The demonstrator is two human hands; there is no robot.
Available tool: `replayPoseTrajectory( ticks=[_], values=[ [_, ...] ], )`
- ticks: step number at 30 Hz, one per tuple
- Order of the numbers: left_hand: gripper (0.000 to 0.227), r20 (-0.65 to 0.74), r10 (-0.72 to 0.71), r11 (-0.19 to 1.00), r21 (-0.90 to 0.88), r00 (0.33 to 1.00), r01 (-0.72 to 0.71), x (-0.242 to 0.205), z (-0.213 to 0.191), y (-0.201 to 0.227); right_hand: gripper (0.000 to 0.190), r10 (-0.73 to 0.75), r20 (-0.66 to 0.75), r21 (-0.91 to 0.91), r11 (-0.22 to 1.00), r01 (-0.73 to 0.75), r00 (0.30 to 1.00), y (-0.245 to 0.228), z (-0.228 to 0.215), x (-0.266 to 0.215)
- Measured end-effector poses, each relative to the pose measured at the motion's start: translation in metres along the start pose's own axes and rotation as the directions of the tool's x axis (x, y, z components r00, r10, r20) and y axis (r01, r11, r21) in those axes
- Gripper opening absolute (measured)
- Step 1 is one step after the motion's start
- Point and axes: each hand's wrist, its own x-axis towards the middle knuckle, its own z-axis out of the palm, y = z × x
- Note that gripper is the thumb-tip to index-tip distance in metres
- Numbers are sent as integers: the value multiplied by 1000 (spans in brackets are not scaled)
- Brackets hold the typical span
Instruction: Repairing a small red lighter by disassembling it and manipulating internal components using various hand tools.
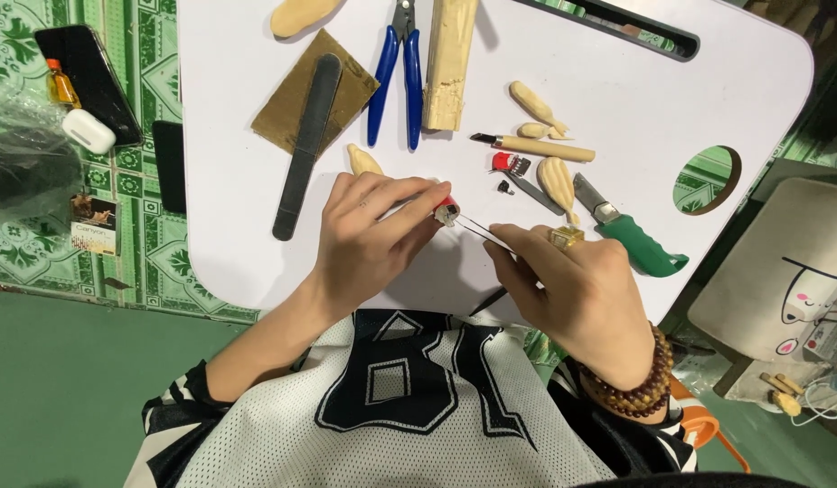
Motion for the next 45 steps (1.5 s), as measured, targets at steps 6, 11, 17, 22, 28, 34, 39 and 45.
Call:
replayPoseTrajectory(
  ticks=[6, 11, 17, 22, 28, 34, 39, 45],
  values=[
    [37, 95, -39, 999, -29, 995, 42, 8, -13, 10, 14, 101, 11, -80, 992, -100, 995, -6, -8, -10],
    [31, 73, -45, 999, -3, 996, 46, 8, -15, 12, 20, 216, -87, -5, 976, -218, 972, -6, -5, -16],
    [36, 100, -29, 1000, -6, 995, 30, 1, -17, 15, 16, 312, -84, 30, 950, -310, 946, -1, 3, -25],
    [45, 119, 7, 998, -60, 993, 0, -6, -12, 16, 15, 309, -133, 86, 950, -300, 942, 5, 7, -37],
    [47, 136, 50, 998, -43, 989, -44, 4, -18, 26, 21, 381, -184, 264, 907, -328, 906, 1, 7, -47],
    [45, 133, 73, 997, -25, 988, -71, 9, -19, 31, 20, 408, -162, 335, 879, -339, 899, -19, -8, -40],
    [48, 133, 99, 994, -48, 986, -93, 8, -17, 31, 17, 225, -157, 74, 974, -216, 962, -22, -17, -32],
    [50, 115, 117, 991, -72, 987, -109, 10, -18, 33, 18, 274, -169, 117, 959, -257, 947, -24, -21, -31]
  ],
)
